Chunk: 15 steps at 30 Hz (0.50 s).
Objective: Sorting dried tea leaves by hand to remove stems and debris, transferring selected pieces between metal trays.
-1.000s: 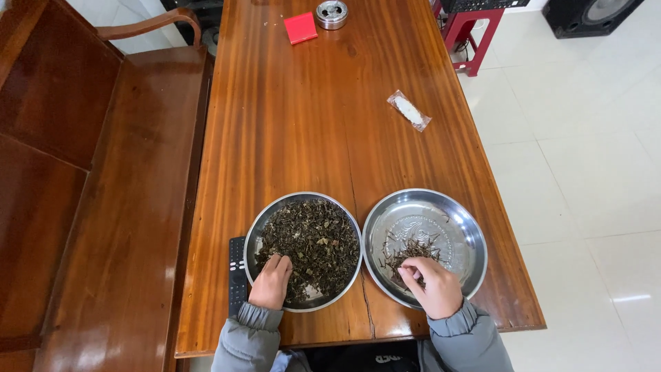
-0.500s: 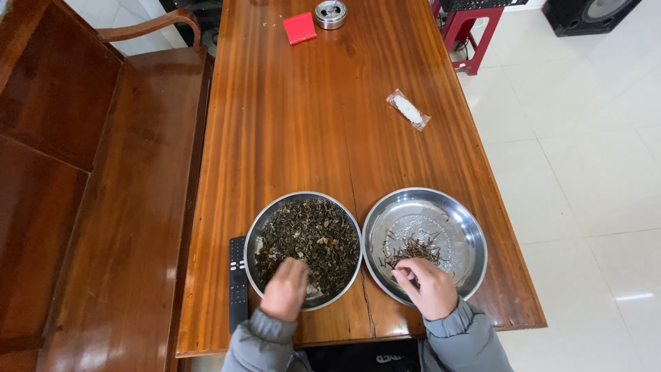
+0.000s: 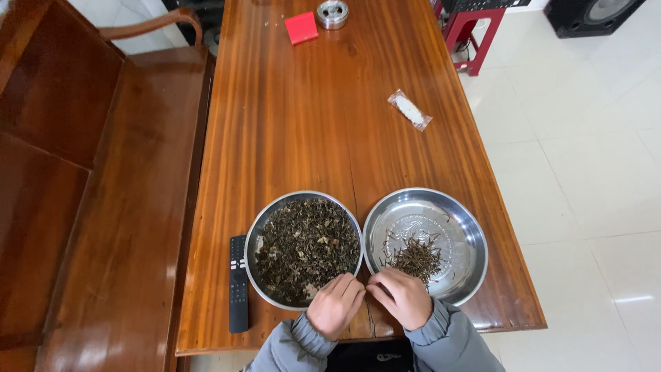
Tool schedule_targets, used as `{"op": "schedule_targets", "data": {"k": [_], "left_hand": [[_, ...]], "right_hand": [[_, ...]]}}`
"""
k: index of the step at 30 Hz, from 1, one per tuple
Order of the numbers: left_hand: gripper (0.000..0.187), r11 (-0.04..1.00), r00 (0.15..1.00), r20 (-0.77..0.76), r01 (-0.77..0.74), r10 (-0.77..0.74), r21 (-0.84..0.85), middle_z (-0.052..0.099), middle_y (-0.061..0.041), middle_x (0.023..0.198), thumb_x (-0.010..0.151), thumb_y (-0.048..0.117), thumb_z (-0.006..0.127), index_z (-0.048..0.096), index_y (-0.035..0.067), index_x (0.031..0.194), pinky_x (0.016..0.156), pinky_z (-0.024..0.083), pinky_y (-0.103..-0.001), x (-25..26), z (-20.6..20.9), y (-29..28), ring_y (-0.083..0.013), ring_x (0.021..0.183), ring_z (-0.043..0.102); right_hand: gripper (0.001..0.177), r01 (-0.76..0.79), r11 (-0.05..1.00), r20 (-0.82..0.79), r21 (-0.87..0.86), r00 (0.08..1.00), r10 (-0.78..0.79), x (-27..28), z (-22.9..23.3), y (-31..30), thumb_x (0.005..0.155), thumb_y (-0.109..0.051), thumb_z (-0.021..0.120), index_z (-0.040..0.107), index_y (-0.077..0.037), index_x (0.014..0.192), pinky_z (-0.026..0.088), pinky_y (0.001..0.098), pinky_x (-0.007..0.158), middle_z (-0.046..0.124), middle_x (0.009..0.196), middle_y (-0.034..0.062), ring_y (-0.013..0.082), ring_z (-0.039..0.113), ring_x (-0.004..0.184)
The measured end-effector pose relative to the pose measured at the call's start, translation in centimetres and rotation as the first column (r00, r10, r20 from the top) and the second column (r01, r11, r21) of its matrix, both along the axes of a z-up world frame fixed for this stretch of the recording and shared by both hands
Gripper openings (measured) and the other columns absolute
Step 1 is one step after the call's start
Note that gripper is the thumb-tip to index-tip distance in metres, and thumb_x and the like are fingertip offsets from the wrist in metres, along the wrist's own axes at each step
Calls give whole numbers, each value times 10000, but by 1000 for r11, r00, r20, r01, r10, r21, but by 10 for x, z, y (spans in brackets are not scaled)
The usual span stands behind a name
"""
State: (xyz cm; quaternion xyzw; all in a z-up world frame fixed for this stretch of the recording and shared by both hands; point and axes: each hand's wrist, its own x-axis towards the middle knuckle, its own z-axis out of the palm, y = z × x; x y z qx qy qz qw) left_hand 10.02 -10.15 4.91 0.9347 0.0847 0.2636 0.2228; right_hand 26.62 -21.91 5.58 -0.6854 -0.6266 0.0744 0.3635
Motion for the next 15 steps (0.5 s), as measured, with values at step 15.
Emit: {"op": "schedule_targets", "data": {"k": [15], "left_hand": [[295, 999, 1000, -20, -22, 22, -25, 607, -54, 731, 1042, 273, 664, 587, 96, 819, 513, 528, -352, -10, -15, 2, -200, 558, 601]], "right_hand": [[91, -10, 1000, -72, -9, 997, 9, 27, -18, -11, 945, -206, 675, 665, -123, 909, 656, 319, 689, 728, 803, 37, 159, 718, 683]]}}
